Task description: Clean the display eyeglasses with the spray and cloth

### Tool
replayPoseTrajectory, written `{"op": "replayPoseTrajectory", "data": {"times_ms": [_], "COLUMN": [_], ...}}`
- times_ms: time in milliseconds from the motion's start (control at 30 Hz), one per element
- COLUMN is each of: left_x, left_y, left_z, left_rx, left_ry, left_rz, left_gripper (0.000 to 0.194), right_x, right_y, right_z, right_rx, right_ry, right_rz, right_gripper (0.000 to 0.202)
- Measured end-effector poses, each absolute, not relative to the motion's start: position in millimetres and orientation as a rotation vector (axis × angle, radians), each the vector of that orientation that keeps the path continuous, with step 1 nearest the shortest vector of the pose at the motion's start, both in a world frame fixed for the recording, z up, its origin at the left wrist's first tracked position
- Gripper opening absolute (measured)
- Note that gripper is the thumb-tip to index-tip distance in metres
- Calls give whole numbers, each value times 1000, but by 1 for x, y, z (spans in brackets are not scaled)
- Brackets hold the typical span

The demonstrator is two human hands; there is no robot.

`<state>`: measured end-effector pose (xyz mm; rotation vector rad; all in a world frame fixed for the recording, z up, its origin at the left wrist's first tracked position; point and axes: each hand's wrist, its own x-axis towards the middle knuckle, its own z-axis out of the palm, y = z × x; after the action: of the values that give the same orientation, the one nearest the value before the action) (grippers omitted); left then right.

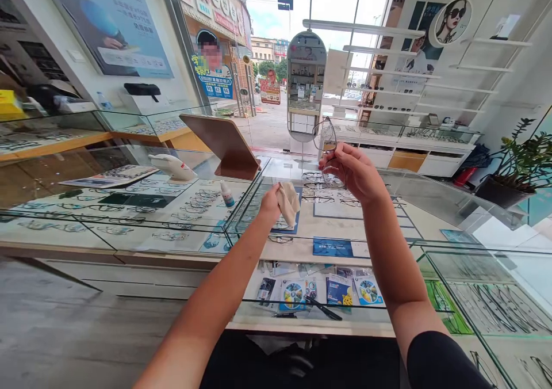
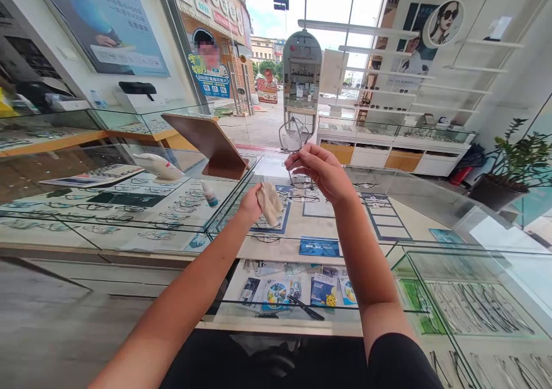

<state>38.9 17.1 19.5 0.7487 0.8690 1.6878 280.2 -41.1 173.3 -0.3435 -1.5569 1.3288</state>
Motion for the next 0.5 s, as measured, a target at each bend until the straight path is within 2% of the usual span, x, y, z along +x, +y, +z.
{"op": "replayPoseTrajectory", "data": {"times_ms": [100, 167, 333, 500], "left_x": [46, 52, 70, 85], "left_y": [15, 12, -4, -26], "left_z": [54, 83, 144, 164], "left_rx": [762, 821, 1165, 1219], "left_ry": [813, 758, 629, 566], "left_rz": [1690, 1684, 1639, 1740], "left_gripper": [27, 25, 45, 63], "right_x": [284, 286, 291, 293], "right_y": [-38, -36, -42, -56], "right_z": [166, 163, 164, 167], "right_rx": [-315, -308, -329, -364], "right_ry": [-1559, -1564, -1511, -1510], "right_rz": [1369, 1386, 1376, 1354], "right_gripper": [36, 34, 32, 31]}}
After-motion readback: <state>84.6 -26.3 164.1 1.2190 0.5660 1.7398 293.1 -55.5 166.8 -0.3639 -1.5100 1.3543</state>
